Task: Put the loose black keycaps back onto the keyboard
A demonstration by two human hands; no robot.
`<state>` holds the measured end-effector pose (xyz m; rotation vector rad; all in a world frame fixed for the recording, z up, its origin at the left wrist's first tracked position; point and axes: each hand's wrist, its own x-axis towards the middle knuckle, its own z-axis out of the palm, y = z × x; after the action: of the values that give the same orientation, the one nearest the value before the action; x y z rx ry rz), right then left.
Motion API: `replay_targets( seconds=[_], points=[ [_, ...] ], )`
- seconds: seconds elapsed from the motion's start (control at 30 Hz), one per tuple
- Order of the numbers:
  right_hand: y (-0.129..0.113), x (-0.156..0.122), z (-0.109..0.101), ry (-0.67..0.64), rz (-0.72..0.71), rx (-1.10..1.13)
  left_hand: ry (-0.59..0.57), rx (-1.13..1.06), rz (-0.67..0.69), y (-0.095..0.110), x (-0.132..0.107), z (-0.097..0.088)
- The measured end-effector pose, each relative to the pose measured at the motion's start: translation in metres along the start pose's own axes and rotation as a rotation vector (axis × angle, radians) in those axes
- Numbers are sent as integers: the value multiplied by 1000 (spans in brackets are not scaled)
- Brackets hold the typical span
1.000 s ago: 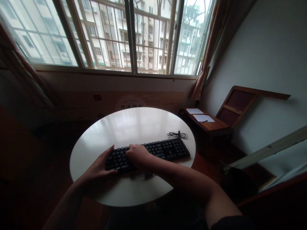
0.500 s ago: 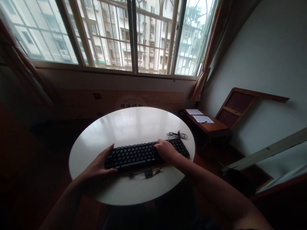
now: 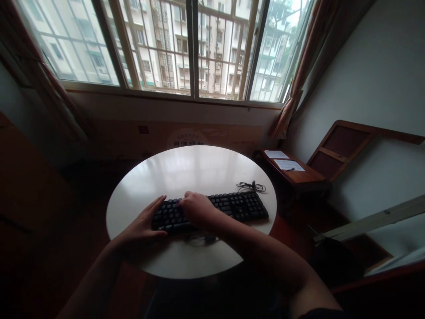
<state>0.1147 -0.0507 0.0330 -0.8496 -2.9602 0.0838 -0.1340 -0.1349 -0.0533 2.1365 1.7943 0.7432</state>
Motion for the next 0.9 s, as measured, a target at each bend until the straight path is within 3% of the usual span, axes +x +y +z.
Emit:
replay_targets(
  seconds=[0.13,0.23,0.9],
  points=[
    [-53,25,21,-49,-166,34,-6,22,50,-6,2,1],
    [-61,25,33,-51,-159,30,-7,20,70,-11,4,3],
    [58,-59,32,-41,-168,-161,-9,2,-36,-6,5,0]
  ],
)
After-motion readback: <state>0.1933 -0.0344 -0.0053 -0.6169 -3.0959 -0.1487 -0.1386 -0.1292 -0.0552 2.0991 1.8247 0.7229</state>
